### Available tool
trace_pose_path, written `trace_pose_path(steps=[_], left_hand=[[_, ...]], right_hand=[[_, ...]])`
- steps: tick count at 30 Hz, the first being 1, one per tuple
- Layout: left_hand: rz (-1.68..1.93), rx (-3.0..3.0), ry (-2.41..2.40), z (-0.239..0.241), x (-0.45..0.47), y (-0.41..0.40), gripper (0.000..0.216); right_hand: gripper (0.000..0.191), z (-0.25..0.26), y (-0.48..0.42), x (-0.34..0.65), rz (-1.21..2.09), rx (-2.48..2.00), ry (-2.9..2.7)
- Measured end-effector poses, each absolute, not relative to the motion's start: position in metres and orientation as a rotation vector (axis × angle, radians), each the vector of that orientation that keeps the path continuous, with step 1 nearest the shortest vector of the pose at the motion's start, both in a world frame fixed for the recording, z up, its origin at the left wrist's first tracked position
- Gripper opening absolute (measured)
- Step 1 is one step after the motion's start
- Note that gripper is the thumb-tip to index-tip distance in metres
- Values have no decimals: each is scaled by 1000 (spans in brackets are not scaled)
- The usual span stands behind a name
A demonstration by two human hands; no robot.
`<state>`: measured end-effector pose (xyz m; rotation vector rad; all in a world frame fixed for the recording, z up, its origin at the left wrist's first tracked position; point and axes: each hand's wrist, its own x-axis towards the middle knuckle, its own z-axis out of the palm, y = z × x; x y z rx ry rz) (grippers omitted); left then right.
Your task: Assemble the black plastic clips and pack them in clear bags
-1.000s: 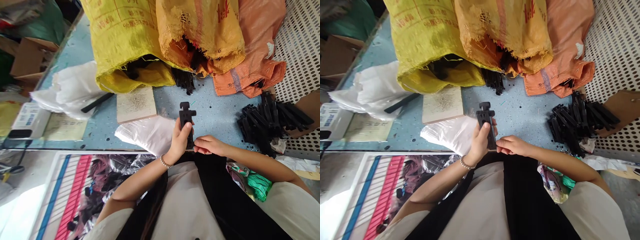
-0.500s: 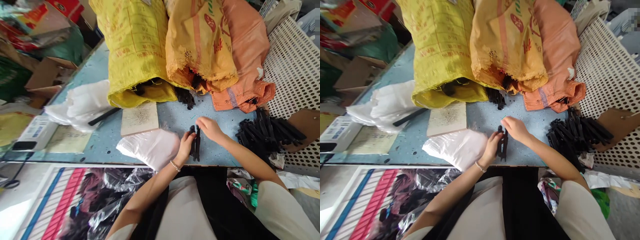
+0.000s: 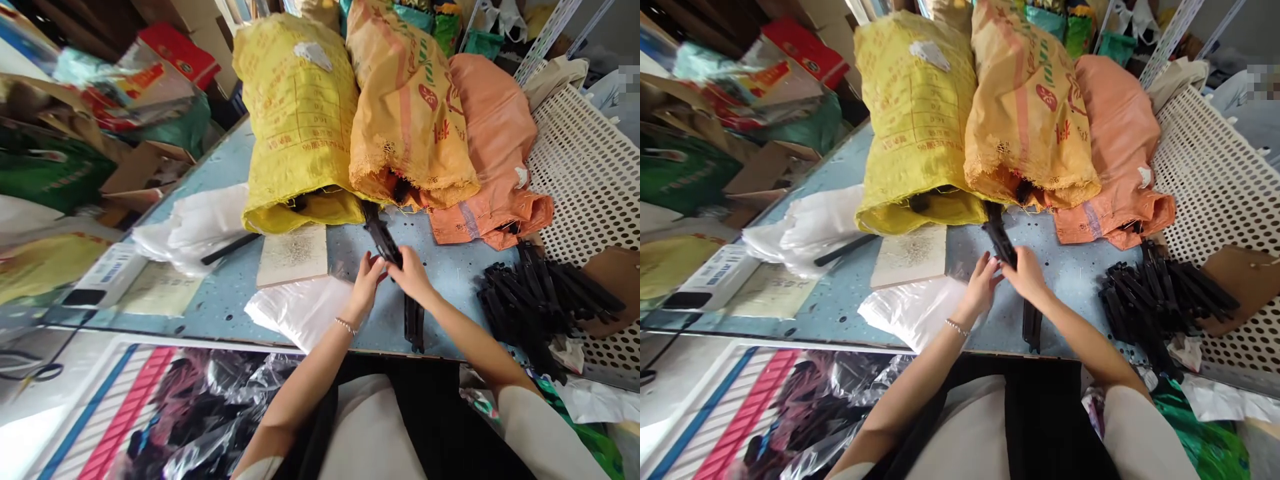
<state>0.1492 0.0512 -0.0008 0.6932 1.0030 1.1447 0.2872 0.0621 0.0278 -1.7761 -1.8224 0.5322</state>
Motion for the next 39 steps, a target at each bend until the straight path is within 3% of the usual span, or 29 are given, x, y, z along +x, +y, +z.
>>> trace_pose_path(steps=[6, 15, 18, 24, 30, 32, 37, 39], left_hand=[[983, 759, 826, 40, 140, 29, 56], [670, 726, 614, 67, 126, -17, 43], [649, 733, 686, 70, 124, -17, 40], [870, 639, 864, 60, 127, -7, 41], [939, 677, 898, 57, 128, 0, 46], [1000, 696, 938, 45, 131, 0, 52], [1031, 825, 1157, -5, 142, -7, 46], [1007, 996, 1198, -21, 152, -15, 43]], right_hand=[[17, 52, -1, 312, 365, -1410, -1963], [32, 63, 9, 328, -19, -1178, -2216], [36, 64, 8, 324, 77, -1247, -2213], [41, 75, -5, 308, 600, -1453, -2023], [33, 61, -48, 288, 180, -1103, -2515], [33, 60, -48, 288, 188, -1116, -2609], [43, 66, 20, 292, 701, -1328, -2451], [39, 60, 70, 285, 655, -1576, -2202]])
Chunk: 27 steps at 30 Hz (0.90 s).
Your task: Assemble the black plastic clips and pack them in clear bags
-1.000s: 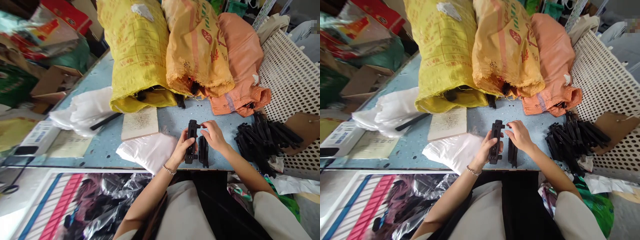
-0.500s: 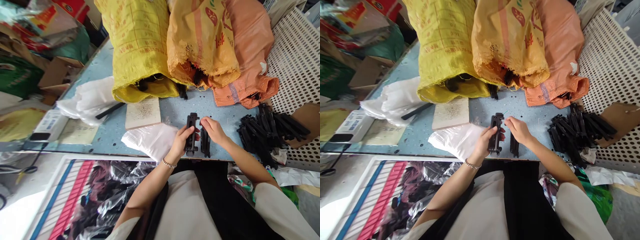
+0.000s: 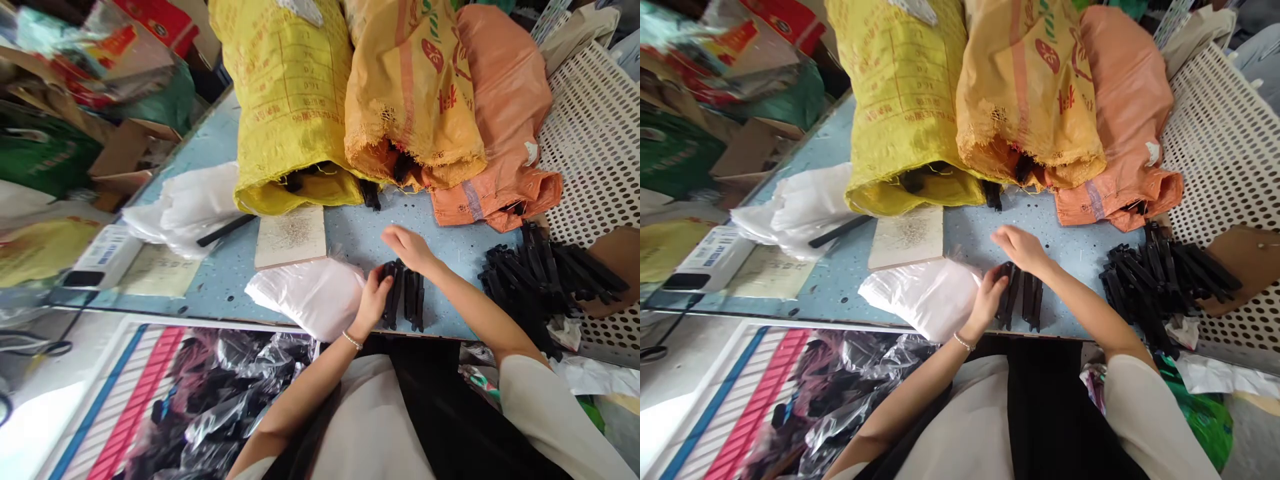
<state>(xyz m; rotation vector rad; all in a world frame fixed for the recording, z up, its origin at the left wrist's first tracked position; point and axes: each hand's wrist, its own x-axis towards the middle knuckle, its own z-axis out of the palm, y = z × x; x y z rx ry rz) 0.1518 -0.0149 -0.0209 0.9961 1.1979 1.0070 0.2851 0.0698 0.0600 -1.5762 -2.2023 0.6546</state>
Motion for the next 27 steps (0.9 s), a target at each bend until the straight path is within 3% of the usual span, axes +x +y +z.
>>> trace_pose_path(steps=[4, 8, 14, 18, 24, 27], left_hand=[[1010, 1355, 1235, -37, 170, -33, 45], [1018, 1330, 1174, -34, 162, -27, 47], [1259, 472, 944, 2, 127, 35, 63], [1215, 377, 823, 32, 118, 44, 60], [875, 547, 756, 58, 120, -6, 43], [710, 537, 734, 61, 124, -20, 48]], right_hand=[[35, 37, 162, 261, 564, -2075, -1935], [29, 28, 192, 253, 676, -2093, -1923], [27, 38, 84, 268, 827, -1765, -2008], [24, 53, 9, 281, 924, -1496, -2082], [35, 72, 27, 310, 79, -1267, -2297], [34, 72, 43, 314, -78, -1123, -2489]])
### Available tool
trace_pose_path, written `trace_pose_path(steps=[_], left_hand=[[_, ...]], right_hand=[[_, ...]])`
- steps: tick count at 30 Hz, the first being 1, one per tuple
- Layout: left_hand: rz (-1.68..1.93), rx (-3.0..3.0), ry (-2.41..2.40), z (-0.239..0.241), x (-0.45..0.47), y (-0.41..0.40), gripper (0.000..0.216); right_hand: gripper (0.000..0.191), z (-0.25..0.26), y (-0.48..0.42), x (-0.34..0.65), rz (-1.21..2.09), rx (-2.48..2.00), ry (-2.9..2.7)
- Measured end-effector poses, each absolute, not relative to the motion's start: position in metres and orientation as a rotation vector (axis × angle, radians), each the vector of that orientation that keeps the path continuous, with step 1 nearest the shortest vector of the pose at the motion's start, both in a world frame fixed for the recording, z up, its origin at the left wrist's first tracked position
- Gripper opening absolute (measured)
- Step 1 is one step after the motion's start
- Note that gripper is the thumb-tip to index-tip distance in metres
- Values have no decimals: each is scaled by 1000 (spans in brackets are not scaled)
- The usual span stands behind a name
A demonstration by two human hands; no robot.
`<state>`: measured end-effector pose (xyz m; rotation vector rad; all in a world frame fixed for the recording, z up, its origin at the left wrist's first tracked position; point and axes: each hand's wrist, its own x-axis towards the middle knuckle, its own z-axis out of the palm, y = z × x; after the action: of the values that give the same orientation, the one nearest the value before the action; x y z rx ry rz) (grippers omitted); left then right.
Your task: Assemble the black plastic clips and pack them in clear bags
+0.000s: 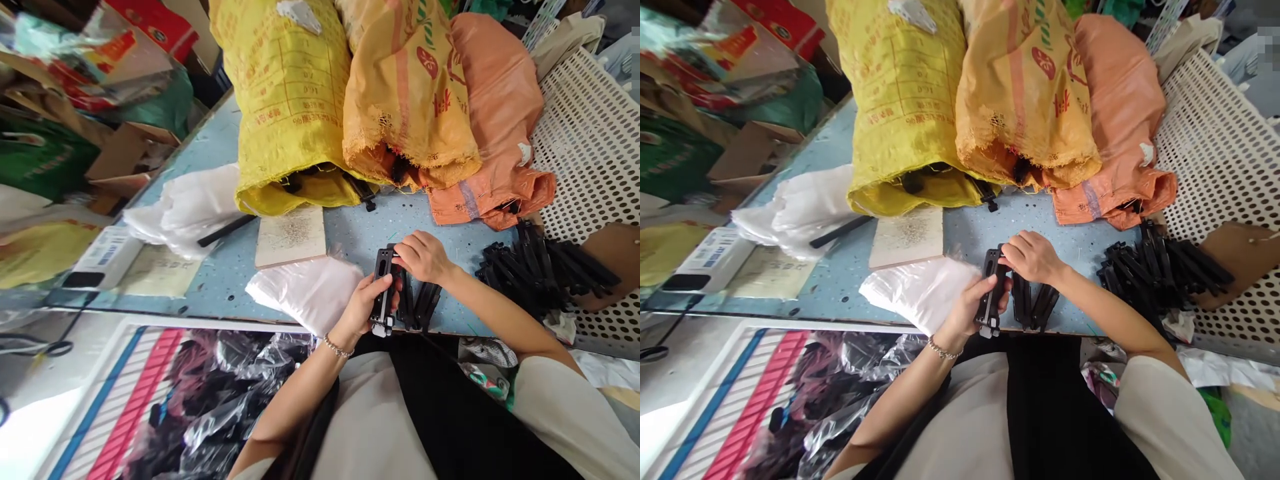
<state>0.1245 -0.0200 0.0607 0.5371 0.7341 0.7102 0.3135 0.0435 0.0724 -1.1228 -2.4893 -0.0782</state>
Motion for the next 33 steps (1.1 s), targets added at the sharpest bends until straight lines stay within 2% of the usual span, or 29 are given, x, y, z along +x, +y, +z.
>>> trace_pose_path(steps=[6, 10, 12, 14, 17, 21, 24, 28, 30, 33], left_hand=[[933, 522, 912, 55, 127, -15, 51], [981, 534, 938, 57, 120, -10, 59], [960, 595, 939, 55, 118, -10, 57], [1010, 671, 980, 46, 117, -10, 60], [1117, 774, 1104, 18, 117, -7, 62], [1068, 1081, 1239, -26, 127, -10, 40], [1048, 1331, 1271, -45, 144, -22, 45], [1024, 1394, 1237, -50, 155, -34, 51], [1060, 1302, 1183, -47, 147, -30, 53], [1168, 1003, 1121, -35, 127, -9, 54]], right_hand=[[30, 72, 20, 296, -53, -1195, -2267], [38, 58, -20, 283, -74, -934, -2383], [37, 45, -37, 278, -143, -867, -2451], [34, 33, -46, 277, -144, -887, -2473], [34, 30, -45, 282, 31, -934, -2502], [29, 38, 2, 280, 274, -1183, -2401], [26, 31, 72, 263, 273, -1493, -2218], [55, 20, 172, 238, 288, -1866, -2051], [59, 21, 201, 231, 458, -1896, -1935], [49, 23, 198, 230, 824, -1740, -1603]])
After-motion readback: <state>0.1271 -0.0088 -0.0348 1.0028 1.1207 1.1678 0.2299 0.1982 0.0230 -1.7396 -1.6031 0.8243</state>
